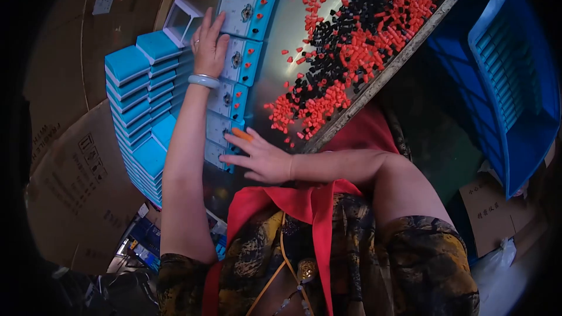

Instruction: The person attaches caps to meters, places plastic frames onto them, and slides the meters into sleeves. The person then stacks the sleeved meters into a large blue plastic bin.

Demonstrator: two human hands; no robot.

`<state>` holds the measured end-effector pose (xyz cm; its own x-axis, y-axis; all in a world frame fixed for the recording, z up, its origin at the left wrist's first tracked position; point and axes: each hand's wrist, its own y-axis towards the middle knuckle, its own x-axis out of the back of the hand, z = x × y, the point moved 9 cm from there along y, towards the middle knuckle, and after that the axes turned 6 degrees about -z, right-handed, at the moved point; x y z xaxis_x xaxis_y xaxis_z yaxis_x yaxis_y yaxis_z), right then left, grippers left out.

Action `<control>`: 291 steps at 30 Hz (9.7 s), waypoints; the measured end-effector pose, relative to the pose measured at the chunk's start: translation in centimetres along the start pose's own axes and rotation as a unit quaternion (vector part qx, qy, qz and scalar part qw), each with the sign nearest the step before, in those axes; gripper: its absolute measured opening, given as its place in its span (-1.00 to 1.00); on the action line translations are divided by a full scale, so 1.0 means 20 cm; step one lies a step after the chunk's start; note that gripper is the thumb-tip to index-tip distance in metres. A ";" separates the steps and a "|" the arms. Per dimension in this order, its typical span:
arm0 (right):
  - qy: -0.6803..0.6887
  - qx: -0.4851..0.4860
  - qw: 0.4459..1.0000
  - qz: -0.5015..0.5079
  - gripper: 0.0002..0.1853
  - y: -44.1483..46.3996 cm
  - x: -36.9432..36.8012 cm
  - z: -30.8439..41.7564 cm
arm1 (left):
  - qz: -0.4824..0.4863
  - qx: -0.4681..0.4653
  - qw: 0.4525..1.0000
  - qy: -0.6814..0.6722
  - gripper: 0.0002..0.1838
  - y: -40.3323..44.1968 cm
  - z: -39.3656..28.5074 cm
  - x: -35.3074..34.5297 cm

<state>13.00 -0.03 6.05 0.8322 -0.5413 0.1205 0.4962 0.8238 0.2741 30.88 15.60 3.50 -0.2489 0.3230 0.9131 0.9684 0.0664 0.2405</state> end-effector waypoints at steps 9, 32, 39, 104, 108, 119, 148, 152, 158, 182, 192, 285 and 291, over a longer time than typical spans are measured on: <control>-0.023 -0.014 1.000 -0.010 -0.21 -0.05 -0.19 0.00 | 0.070 0.080 0.994 0.019 -0.44 -0.97 0.13 0.23; -0.198 -0.054 0.968 -0.147 -0.23 -0.07 -0.45 -0.01 | 0.024 0.081 0.996 -0.012 -0.42 -1.37 0.20 0.36; -0.146 -0.044 0.968 -0.201 -0.28 -0.09 -0.39 -0.03 | 0.033 0.101 0.994 -0.014 -0.48 -1.37 0.20 0.34; -0.800 -0.345 0.479 -0.106 -0.64 2.21 3.67 -0.91 | -0.390 0.694 0.587 -0.148 0.16 -1.81 0.23 0.19; -0.799 -0.314 0.503 -0.096 -0.69 2.17 3.65 -0.89 | -0.390 0.694 0.589 -0.137 0.16 -1.82 0.21 0.19; -0.614 -0.159 0.753 -0.174 -0.54 2.03 3.04 -0.92 | -0.408 0.675 0.602 -0.121 0.12 -1.91 0.25 0.15; -0.364 0.091 0.904 0.205 -0.76 1.06 0.16 -0.07 | -0.163 0.585 0.780 0.151 -0.76 -1.80 -0.06 0.40; -0.357 0.090 0.896 0.249 -0.69 0.84 -0.02 -0.21 | -0.196 0.545 0.799 0.163 -0.82 -1.76 -0.13 0.46; -0.342 0.111 0.898 0.254 -0.88 0.84 -0.01 -0.17 | -0.237 0.482 0.834 0.129 -0.80 -1.55 -0.18 0.45; -0.409 0.011 0.861 0.301 -0.71 0.75 -0.64 -0.19 | -0.307 0.453 0.836 0.049 -0.39 -1.65 -0.22 0.62; 0.167 -0.415 0.860 0.245 -0.85 0.54 -0.54 -0.29 | -0.015 0.483 0.876 0.005 0.51 -1.58 0.00 0.60; 0.037 -0.279 0.951 0.131 -0.76 0.97 0.47 -0.23 | -0.165 0.399 0.902 0.012 0.48 -0.85 -0.13 0.55; -0.036 -0.432 0.881 0.189 -0.72 0.64 0.47 -0.56 | 0.045 0.380 0.924 0.001 0.52 -0.61 -0.11 0.17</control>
<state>29.94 7.25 0.05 0.9760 -0.1837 0.1168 0.2160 0.7513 -0.6236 18.11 13.76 4.36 -0.1654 0.3578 0.9190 0.7178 0.6827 -0.1366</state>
